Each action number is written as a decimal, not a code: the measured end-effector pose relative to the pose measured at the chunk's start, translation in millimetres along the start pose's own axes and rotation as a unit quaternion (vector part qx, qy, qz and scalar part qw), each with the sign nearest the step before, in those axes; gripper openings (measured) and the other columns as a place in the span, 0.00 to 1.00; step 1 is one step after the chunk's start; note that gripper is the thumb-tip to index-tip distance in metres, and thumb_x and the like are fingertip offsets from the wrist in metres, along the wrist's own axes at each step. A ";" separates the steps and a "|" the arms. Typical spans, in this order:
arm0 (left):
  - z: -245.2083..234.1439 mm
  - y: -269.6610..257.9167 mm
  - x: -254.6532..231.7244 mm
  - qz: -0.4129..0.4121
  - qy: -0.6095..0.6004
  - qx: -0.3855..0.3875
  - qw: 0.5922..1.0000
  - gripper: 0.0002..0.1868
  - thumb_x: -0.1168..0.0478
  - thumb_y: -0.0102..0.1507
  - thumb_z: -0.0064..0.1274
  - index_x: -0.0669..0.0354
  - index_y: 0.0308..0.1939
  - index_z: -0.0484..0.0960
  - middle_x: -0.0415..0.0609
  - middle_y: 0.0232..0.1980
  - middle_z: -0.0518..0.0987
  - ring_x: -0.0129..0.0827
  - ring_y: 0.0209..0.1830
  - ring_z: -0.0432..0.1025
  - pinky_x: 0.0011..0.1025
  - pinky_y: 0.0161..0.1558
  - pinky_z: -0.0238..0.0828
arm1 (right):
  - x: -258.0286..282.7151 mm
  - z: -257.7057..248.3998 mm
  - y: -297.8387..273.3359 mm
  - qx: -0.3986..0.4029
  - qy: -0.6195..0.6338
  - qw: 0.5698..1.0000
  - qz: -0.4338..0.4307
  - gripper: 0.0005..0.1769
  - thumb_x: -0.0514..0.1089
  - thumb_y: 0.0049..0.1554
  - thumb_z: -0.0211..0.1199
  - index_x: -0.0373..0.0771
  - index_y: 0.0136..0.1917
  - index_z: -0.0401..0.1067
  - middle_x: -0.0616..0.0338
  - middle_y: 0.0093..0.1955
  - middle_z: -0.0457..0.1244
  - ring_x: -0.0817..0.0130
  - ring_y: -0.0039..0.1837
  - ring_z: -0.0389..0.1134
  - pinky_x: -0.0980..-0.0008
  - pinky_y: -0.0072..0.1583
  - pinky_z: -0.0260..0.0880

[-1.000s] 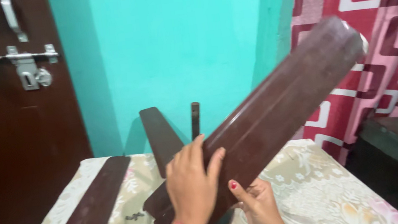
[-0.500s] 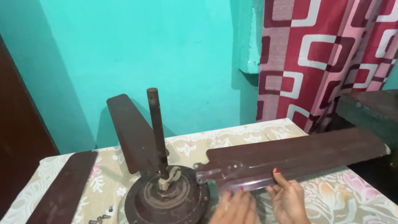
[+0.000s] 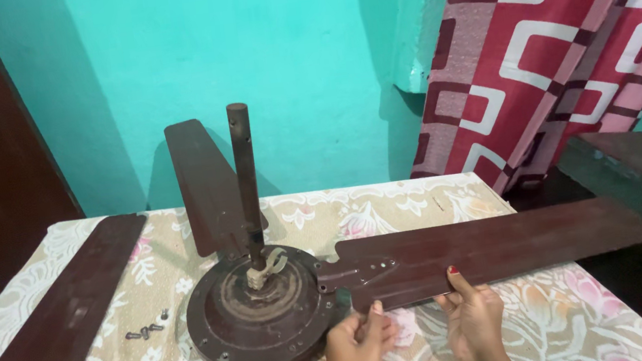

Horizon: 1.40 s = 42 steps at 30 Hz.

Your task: The person attaches fan blades to the fan motor housing using a screwdriver. They align each blade, insert screws, and tighten them to secure the blades in place.

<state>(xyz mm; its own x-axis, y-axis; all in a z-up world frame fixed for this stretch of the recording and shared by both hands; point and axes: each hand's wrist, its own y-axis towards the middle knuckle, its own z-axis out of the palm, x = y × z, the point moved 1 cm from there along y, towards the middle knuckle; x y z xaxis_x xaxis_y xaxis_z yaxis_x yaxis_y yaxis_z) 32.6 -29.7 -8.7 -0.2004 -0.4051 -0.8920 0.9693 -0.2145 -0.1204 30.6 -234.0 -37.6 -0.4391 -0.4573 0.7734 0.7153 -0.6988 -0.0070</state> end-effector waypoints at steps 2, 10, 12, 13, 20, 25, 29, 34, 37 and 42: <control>1.0 -11.8 -18.4 0.007 0.166 -0.031 0.986 0.20 0.52 0.64 0.57 0.70 0.36 0.88 0.49 0.25 0.87 0.30 0.25 0.83 0.28 0.30 0.78 | 1.1 -2.3 -3.6 -0.019 -0.008 1.000 0.005 0.05 0.36 0.59 0.64 0.36 0.47 0.69 0.54 0.43 0.68 0.68 0.41 0.72 0.70 0.43 0.75; -19.3 -35.8 -102.1 0.241 0.767 0.083 0.589 0.31 0.45 0.58 0.57 0.66 0.57 0.77 0.55 0.65 0.74 0.42 0.70 0.63 0.48 0.71 0.51 | 11.6 -0.8 -8.4 -0.035 -0.012 0.999 0.004 0.06 0.34 0.60 0.62 0.33 0.50 0.67 0.53 0.44 0.67 0.70 0.40 0.69 0.73 0.42 0.73; -30.4 -27.7 -104.0 0.318 0.807 0.068 0.493 0.55 0.42 0.44 0.65 0.78 0.66 0.67 0.62 0.76 0.63 0.46 0.79 0.49 0.57 0.74 0.31 | 13.6 3.1 -9.7 -0.032 -0.004 0.999 0.000 0.06 0.33 0.61 0.63 0.33 0.50 0.66 0.52 0.44 0.66 0.70 0.39 0.68 0.73 0.42 0.74; -35.4 -23.5 -102.5 0.346 0.784 0.056 0.513 0.55 0.40 0.47 0.63 0.78 0.67 0.63 0.63 0.76 0.61 0.47 0.79 0.49 0.56 0.74 0.31 | 14.2 4.0 -10.7 -0.047 -0.011 0.999 0.012 0.06 0.33 0.60 0.62 0.33 0.49 0.66 0.52 0.45 0.67 0.69 0.41 0.70 0.73 0.43 0.74; -36.8 -10.1 -82.6 0.328 0.804 0.004 0.497 0.47 0.65 0.58 0.50 0.76 0.76 0.43 0.68 0.78 0.58 0.50 0.81 0.50 0.41 0.74 0.40 | 11.3 -0.8 -6.2 -0.048 -0.029 0.998 0.004 0.07 0.33 0.60 0.63 0.32 0.50 0.67 0.49 0.45 0.67 0.67 0.42 0.70 0.70 0.44 0.74; -28.3 -16.5 -84.4 0.363 0.745 -0.034 0.558 0.47 0.72 0.56 0.47 0.74 0.77 0.43 0.63 0.73 0.66 0.45 0.75 0.59 0.35 0.73 0.49 | 6.4 -5.7 -5.1 -0.028 -0.013 1.000 0.005 0.06 0.34 0.59 0.61 0.33 0.50 0.68 0.52 0.47 0.68 0.66 0.44 0.72 0.68 0.45 0.74; -29.7 -15.2 -76.2 0.400 0.746 -0.049 0.530 0.41 0.69 0.56 0.47 0.75 0.74 0.53 0.65 0.71 0.69 0.47 0.72 0.61 0.37 0.72 0.51 | 5.0 -7.6 -2.2 -0.023 -0.011 1.000 0.005 0.06 0.34 0.59 0.61 0.33 0.51 0.69 0.52 0.48 0.69 0.66 0.45 0.72 0.68 0.45 0.73; -23.1 -21.6 -40.5 0.499 0.736 0.015 0.457 0.22 0.61 0.62 0.48 0.74 0.54 0.79 0.64 0.58 0.77 0.51 0.63 0.69 0.49 0.66 0.60 | 1.9 -14.1 3.0 -0.015 -0.023 0.999 0.016 0.07 0.34 0.60 0.62 0.34 0.52 0.69 0.54 0.48 0.69 0.67 0.45 0.72 0.69 0.46 0.72; -8.5 -26.1 -14.6 0.327 0.699 0.057 0.633 0.17 0.55 0.68 0.48 0.67 0.45 0.83 0.60 0.46 0.82 0.49 0.46 0.78 0.47 0.48 0.74 | -0.7 -13.5 1.9 -0.009 -0.022 0.999 0.025 0.08 0.34 0.60 0.62 0.33 0.53 0.69 0.54 0.49 0.69 0.67 0.46 0.72 0.69 0.47 0.73; -3.9 -21.4 -0.3 0.163 0.538 -0.009 0.827 0.23 0.45 0.65 0.57 0.62 0.31 0.88 0.57 0.27 0.82 0.48 0.30 0.81 0.44 0.35 0.76 | 2.2 -9.0 0.1 -0.026 -0.038 0.998 0.048 0.07 0.34 0.59 0.61 0.33 0.52 0.68 0.52 0.49 0.69 0.65 0.48 0.73 0.68 0.49 0.74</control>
<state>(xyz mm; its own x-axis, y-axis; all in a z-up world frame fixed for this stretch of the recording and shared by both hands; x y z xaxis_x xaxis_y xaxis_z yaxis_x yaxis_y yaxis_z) 12.5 -21.6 -7.6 0.3049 0.5894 -0.7481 0.9509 -0.2326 0.2042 24.8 -240.0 -41.6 -0.3264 -0.4823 0.8130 0.7225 -0.6819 -0.1145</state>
